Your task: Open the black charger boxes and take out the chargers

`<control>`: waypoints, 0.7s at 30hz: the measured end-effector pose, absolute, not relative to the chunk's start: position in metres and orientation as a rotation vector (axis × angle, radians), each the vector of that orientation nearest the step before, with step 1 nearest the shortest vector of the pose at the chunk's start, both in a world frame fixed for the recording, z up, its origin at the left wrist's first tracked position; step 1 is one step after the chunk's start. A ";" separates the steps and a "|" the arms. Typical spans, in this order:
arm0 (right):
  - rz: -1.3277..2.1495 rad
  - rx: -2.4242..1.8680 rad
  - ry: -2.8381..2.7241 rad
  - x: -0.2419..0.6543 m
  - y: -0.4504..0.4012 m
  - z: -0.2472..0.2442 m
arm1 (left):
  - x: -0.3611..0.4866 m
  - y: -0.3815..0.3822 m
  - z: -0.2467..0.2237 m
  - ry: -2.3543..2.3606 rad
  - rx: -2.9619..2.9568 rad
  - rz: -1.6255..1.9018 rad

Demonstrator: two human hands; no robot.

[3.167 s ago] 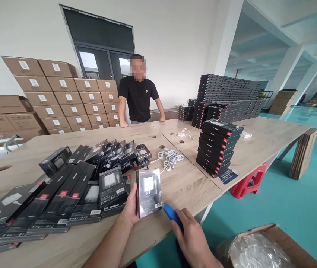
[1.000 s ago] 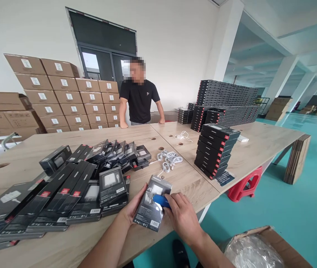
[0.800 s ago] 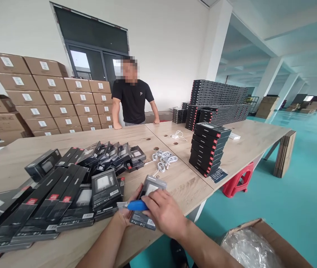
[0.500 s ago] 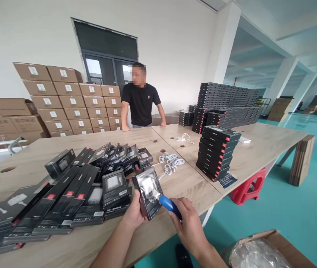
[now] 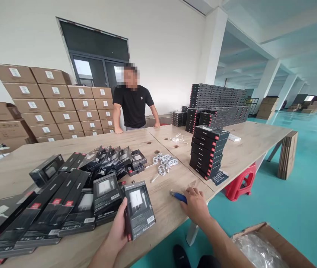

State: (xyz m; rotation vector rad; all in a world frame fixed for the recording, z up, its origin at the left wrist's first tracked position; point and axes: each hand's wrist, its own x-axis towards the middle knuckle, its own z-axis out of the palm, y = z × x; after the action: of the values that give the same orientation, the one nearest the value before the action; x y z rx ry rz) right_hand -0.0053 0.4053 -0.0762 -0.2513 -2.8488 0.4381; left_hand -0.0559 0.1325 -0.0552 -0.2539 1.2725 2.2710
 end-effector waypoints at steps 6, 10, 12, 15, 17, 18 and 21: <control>0.618 -0.160 -2.832 -0.046 0.388 -0.078 | -0.058 0.131 -0.058 1.257 -0.318 2.328; 0.760 -0.155 -2.743 -0.055 0.384 -0.092 | -0.056 0.131 -0.058 1.214 -0.333 2.333; 0.841 -0.193 -2.662 -0.055 0.384 -0.098 | -0.055 0.131 -0.058 1.196 -0.311 2.328; 1.010 -0.265 -2.501 -0.061 0.382 -0.103 | -0.057 0.132 -0.059 1.214 -0.301 2.329; 1.131 -0.281 -2.360 -0.068 0.384 -0.100 | -0.058 0.131 -0.060 1.235 -0.319 2.321; 1.175 -0.285 -2.282 -0.070 0.388 -0.098 | -0.059 0.131 -0.060 1.240 -0.333 2.315; 1.193 -0.342 -2.065 -0.059 0.420 -0.094 | -0.059 0.130 -0.059 1.232 -0.367 2.323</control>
State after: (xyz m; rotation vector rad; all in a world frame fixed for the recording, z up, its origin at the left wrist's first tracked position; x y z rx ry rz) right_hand -0.0585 0.4203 -0.0938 -0.3421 -2.0655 1.1930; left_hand -0.0594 0.1298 -0.0585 -0.3673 1.2315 2.3231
